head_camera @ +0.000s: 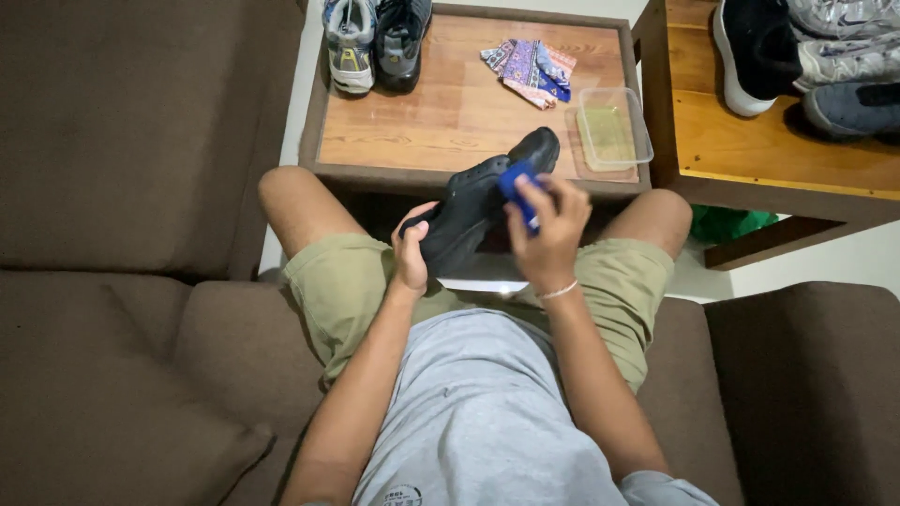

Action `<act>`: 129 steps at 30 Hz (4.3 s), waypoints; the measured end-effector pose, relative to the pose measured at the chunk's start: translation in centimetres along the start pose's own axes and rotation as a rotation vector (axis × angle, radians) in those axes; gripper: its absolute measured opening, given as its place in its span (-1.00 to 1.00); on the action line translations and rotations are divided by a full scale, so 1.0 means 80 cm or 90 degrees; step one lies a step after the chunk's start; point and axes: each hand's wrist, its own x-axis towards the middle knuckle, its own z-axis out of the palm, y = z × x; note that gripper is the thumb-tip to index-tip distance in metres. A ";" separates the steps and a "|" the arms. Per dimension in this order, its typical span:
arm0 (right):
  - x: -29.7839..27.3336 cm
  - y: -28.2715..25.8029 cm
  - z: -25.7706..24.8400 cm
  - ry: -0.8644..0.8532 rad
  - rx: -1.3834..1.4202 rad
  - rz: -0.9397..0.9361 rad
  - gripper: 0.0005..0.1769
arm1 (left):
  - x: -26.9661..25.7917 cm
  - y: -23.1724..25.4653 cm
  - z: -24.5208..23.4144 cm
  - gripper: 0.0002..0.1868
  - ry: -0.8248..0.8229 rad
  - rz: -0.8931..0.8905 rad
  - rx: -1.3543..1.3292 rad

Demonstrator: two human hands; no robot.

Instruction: Cleaning and polishing a black leather shoe using a blue sponge applicator while sitting on a sofa.

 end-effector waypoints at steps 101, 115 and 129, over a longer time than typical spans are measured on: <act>-0.023 -0.009 0.022 -0.041 0.062 -0.067 -0.43 | 0.007 0.003 0.003 -0.56 0.041 -0.008 0.002; -0.019 -0.026 0.031 -0.073 0.040 -0.082 -0.53 | 0.015 -0.010 -0.008 -0.58 0.051 0.028 0.028; -0.003 -0.010 0.027 -0.032 0.038 -0.030 -0.45 | 0.009 0.001 -0.004 -0.58 0.036 0.035 0.071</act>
